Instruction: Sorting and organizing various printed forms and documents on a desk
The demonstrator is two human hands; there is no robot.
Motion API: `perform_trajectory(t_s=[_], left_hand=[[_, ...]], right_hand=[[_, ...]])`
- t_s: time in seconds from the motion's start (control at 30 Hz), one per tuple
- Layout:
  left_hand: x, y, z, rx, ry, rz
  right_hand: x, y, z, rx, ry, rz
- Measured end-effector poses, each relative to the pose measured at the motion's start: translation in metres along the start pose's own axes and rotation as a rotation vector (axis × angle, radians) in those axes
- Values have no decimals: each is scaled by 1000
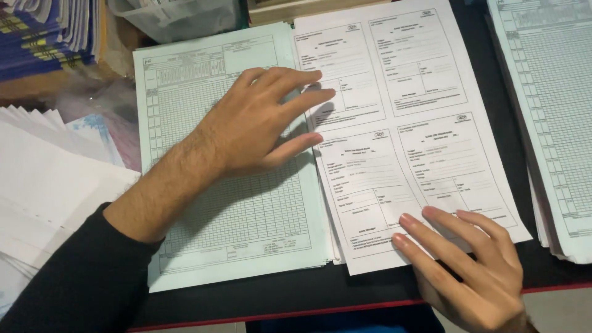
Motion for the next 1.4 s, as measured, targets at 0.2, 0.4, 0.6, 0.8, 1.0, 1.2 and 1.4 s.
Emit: perform_trajectory(t_s=[0.2,0.4,0.6,0.8,1.0,1.2,1.4], left_hand=[[14,2,-2,-33,71,27],[14,4,-5,-53,116,74],[18,4,-4,-62,123,86],[19,5,-5,-66,124,88],[22,7,-6,-70,119,97],[19,6,-6,-84,146,129],[18,4,-13,-114,147,145]], right_hand=[[4,2,-2,-5,7,21],[8,5,-3,6,21,38],[10,3,-4,5,8,45],[11,10,-7,42,-15,102],[12,9,-4,153,-52,142],[7,4,-12,107,-116,163],[-26,-10,-45,37,-36,395]])
Point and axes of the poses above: each hand's wrist, its own y-axis away from the middle knuckle, its own x-axis out of the palm, z = x × y, the point moved 2 cm from there along -y, towards the middle knuckle, and after that the axes turned 7 degrees about -x, right-handed, at the moved point
